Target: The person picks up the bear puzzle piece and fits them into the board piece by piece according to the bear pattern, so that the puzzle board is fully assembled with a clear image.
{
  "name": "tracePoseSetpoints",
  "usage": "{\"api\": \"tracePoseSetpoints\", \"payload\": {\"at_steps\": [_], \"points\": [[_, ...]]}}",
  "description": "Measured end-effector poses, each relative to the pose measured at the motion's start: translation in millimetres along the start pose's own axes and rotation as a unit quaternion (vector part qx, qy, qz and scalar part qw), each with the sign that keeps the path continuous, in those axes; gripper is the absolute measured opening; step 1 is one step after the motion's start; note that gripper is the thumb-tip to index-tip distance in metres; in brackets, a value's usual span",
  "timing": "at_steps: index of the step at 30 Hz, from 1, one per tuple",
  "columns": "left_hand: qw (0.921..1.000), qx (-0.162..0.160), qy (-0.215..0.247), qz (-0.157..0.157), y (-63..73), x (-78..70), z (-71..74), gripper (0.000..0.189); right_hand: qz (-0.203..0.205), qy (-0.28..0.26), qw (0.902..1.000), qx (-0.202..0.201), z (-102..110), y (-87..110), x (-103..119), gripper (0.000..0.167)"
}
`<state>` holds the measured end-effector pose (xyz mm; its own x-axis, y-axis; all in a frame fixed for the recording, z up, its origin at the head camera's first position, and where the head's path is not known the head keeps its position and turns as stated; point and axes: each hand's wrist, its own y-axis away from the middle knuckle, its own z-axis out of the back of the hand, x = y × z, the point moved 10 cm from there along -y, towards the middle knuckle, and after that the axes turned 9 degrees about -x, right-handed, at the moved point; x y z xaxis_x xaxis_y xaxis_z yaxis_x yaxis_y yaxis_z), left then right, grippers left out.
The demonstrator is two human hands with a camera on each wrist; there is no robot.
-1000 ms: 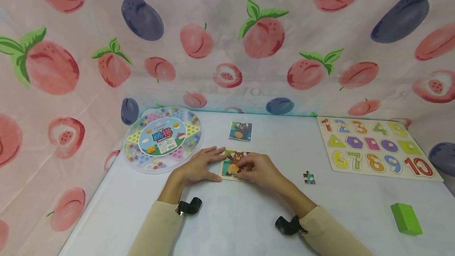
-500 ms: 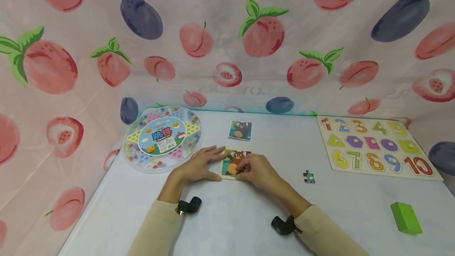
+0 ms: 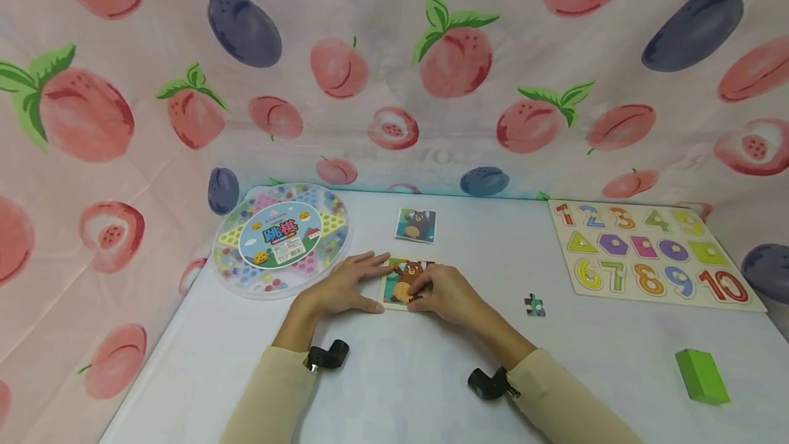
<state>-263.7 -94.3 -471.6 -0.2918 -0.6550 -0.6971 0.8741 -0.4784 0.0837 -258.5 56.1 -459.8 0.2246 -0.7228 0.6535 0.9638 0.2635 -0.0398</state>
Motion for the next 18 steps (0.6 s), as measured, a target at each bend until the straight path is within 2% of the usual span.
{"api": "tracePoseSetpoints", "payload": {"at_steps": [6,18], "points": [[1.0,-0.001,0.0,-0.002,0.2,-0.8,0.2,0.077,0.049,-0.018,0.9984,0.02,-0.6,-0.7,3.5,0.01],[1.0,-0.001,-0.003,-0.002,-0.5,-0.5,0.3,0.075,0.004,0.002,0.9999,0.014,-0.2,-0.5,0.9,0.008]]}}
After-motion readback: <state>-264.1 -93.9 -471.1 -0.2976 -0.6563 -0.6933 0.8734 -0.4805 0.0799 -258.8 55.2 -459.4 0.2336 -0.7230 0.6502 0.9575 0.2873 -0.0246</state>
